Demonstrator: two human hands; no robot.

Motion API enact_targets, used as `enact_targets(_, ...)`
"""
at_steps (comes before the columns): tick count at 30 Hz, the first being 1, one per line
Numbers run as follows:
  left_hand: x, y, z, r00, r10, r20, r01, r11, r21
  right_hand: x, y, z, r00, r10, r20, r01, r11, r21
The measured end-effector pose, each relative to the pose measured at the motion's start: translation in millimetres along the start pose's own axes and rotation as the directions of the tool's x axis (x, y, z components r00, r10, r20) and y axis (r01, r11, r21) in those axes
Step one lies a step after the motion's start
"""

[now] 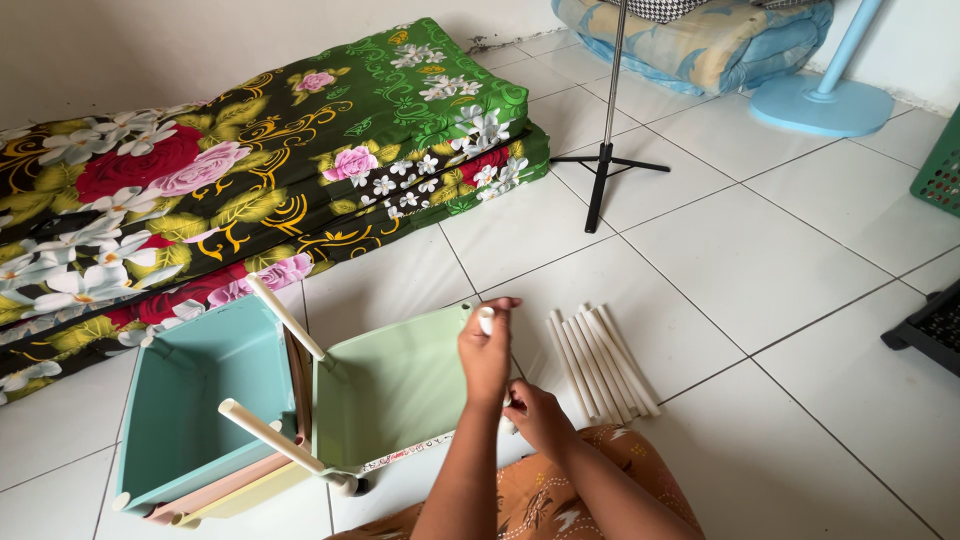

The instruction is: The person assembles a three-tier storage cart by inserting white plastic poles into the corners of pastel-colored bins. They stack a light green bin, a pink bin, and a yellow bin onto the poles, then add wheels to the base and secure the structure.

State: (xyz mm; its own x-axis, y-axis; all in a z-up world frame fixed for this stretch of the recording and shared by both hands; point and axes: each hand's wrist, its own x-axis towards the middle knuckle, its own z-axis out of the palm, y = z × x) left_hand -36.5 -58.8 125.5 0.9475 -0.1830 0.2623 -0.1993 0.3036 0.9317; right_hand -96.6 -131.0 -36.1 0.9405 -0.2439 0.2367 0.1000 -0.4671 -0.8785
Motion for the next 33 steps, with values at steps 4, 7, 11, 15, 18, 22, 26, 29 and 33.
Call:
enact_targets(4, 1, 4, -7, 0.994, -0.113, -0.011, 0.113, 0.991, 0.076, 0, 0, 0, 0.993, 0.105, 0.048, -0.104, 0.995, -0.009)
enact_targets(7, -5, 2, -4, 0.996, -0.084, -0.001, 0.084, 0.994, 0.073, 1, 5, 2, 0.996, 0.089, 0.027, -0.089, 0.996, 0.003)
enact_targets(11, -9, -4, 3, 0.999, -0.039, 0.003, 0.039, 0.994, 0.106, 3, 12, 5, 0.995, 0.102, 0.012, -0.103, 0.994, 0.044)
enact_targets(15, -6, -4, 0, 1.0, -0.011, 0.008, 0.01, 0.997, 0.074, 3, 13, 6, 0.997, 0.072, 0.002, -0.072, 0.997, -0.007)
enact_targets(18, -2, -1, -10, 0.994, -0.111, -0.004, 0.111, 0.992, 0.065, 0, 9, 5, 0.996, 0.087, 0.023, -0.088, 0.995, 0.052)
enact_targets(22, -4, -7, -7, 0.996, -0.084, -0.002, 0.084, 0.995, 0.055, 0, 2, 1, 0.992, 0.117, 0.038, -0.118, 0.993, 0.018)
enact_targets(26, -12, -20, 2, 1.0, 0.027, 0.015, -0.028, 0.996, 0.083, 1, -2, -2, 0.989, 0.138, 0.054, -0.14, 0.989, 0.045)
enact_targets(29, -13, -21, 3, 0.994, 0.101, 0.037, -0.103, 0.993, 0.054, -1, -1, -2, 0.988, 0.148, 0.046, -0.15, 0.987, 0.059)
enact_targets(33, -5, -8, -6, 0.996, -0.088, -0.003, 0.088, 0.993, 0.075, 1, -2, 1, 0.998, 0.064, -0.012, -0.065, 0.997, -0.036)
